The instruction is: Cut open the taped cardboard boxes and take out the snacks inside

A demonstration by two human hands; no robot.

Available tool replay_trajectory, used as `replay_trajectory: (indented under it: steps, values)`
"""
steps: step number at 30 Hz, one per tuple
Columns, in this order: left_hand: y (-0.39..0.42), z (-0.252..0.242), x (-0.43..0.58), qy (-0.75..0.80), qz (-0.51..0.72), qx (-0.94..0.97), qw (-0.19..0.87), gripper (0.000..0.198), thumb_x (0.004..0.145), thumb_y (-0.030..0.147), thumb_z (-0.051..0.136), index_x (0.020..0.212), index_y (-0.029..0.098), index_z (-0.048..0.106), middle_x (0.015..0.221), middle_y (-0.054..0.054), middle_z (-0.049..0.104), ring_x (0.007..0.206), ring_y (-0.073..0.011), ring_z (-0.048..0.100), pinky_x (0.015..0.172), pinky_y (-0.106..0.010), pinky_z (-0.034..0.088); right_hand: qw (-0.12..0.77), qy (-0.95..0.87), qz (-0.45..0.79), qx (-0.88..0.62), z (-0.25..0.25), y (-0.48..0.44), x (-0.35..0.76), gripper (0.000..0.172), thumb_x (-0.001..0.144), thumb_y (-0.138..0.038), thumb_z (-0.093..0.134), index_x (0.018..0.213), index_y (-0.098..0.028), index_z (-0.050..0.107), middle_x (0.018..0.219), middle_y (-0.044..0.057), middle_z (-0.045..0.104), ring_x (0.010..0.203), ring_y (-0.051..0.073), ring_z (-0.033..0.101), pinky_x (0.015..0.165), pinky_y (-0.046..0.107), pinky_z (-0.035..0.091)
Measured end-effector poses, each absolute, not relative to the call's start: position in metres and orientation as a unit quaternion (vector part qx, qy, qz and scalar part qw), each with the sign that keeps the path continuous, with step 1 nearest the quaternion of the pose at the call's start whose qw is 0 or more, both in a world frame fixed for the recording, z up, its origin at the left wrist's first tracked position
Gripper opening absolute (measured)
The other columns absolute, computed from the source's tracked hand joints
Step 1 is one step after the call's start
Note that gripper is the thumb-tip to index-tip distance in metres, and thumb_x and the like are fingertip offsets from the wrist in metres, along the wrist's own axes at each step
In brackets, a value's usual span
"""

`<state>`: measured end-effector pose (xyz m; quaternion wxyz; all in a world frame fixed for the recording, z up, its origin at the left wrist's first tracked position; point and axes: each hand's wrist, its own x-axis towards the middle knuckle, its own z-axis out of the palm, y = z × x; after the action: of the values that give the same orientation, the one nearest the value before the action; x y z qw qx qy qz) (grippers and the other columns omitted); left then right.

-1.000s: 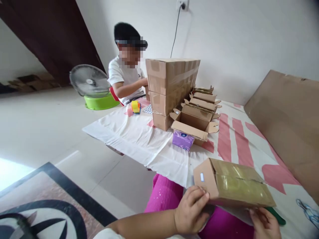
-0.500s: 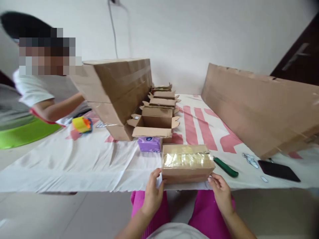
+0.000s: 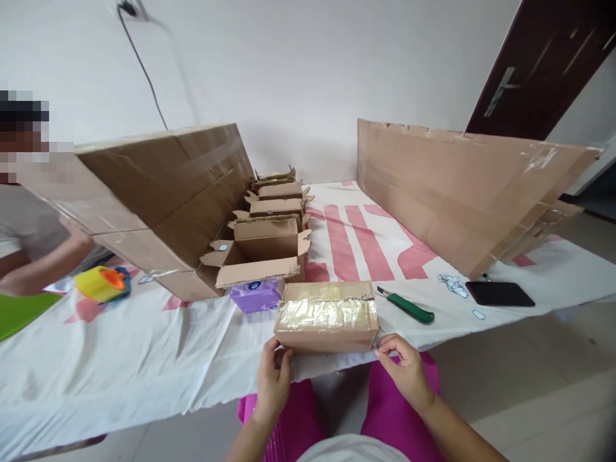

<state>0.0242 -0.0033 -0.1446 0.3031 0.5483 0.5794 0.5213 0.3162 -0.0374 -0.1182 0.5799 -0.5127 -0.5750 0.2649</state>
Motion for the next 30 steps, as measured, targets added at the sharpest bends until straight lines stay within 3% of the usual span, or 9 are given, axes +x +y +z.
replay_trajectory:
  steps: [8, 16, 19, 23, 27, 30]
  values:
    - [-0.002, -0.148, 0.021, 0.580, 0.526, 0.553, 0.283, 0.044, 0.083, 0.052, 0.060, 0.114, 0.021, 0.057, 0.104, -0.008, 0.067, 0.087, -0.0232, 0.069, 0.078, -0.038, 0.057, 0.586, -0.551, 0.255, -0.537, -0.121, -0.039, 0.318, 0.010, 0.082, -0.022, 0.064, 0.072, -0.021, 0.061, 0.089, 0.007, 0.072, 0.078, 0.019, 0.068, 0.069, 0.028, 0.053]
    - [0.001, -0.153, 0.018, 0.588, 0.523, 0.557, 0.265, 0.055, 0.077, 0.063, 0.062, 0.112, 0.021, 0.058, 0.101, -0.008, 0.069, 0.085, -0.0264, 0.072, 0.073, -0.039, 0.059, 0.626, -0.501, 0.209, -0.560, -0.111, -0.031, 0.343, 0.014, 0.075, -0.025, 0.070, 0.066, -0.021, 0.061, 0.071, 0.000, 0.060, 0.067, 0.015, 0.058, 0.062, 0.024, 0.048]
    - [0.002, -0.152, 0.019, 0.591, 0.520, 0.561, 0.255, 0.055, 0.077, 0.064, 0.061, 0.112, 0.022, 0.058, 0.100, -0.007, 0.069, 0.083, -0.0267, 0.071, 0.070, -0.039, 0.058, 0.635, -0.475, 0.230, -0.564, -0.109, -0.030, 0.350, 0.019, 0.075, -0.033, 0.073, 0.067, -0.021, 0.061, 0.072, 0.002, 0.064, 0.068, 0.016, 0.063, 0.065, 0.026, 0.052]
    - [-0.002, -0.149, 0.021, 0.583, 0.526, 0.575, 0.230, 0.047, 0.083, 0.054, 0.059, 0.116, 0.022, 0.055, 0.105, -0.008, 0.065, 0.083, -0.0243, 0.068, 0.072, -0.039, 0.058, 0.640, -0.440, 0.289, -0.560, -0.101, -0.031, 0.347, 0.030, 0.076, -0.046, 0.073, 0.070, -0.021, 0.058, 0.085, 0.008, 0.074, 0.072, 0.021, 0.072, 0.065, 0.032, 0.058]
    - [-0.024, -0.137, 0.025, 0.536, 0.574, 0.602, 0.141, 0.028, 0.084, 0.039, 0.064, 0.106, 0.023, 0.059, 0.102, -0.008, 0.062, 0.093, -0.0248, 0.063, 0.082, -0.040, 0.054, 0.634, -0.428, 0.340, -0.547, -0.092, -0.041, 0.336, 0.031, 0.078, -0.047, 0.072, 0.074, -0.022, 0.055, 0.087, 0.010, 0.077, 0.073, 0.025, 0.076, 0.061, 0.032, 0.060]
    - [-0.046, -0.119, 0.038, 0.472, 0.539, 0.646, 0.266, 0.013, 0.088, 0.034, 0.061, 0.095, 0.023, 0.062, 0.091, -0.006, 0.064, 0.088, -0.0215, 0.063, 0.079, -0.034, 0.051, 0.605, -0.516, 0.302, -0.526, -0.087, -0.055, 0.325, 0.018, 0.085, -0.033, 0.067, 0.075, -0.023, 0.056, 0.089, 0.008, 0.077, 0.077, 0.022, 0.076, 0.069, 0.030, 0.061]
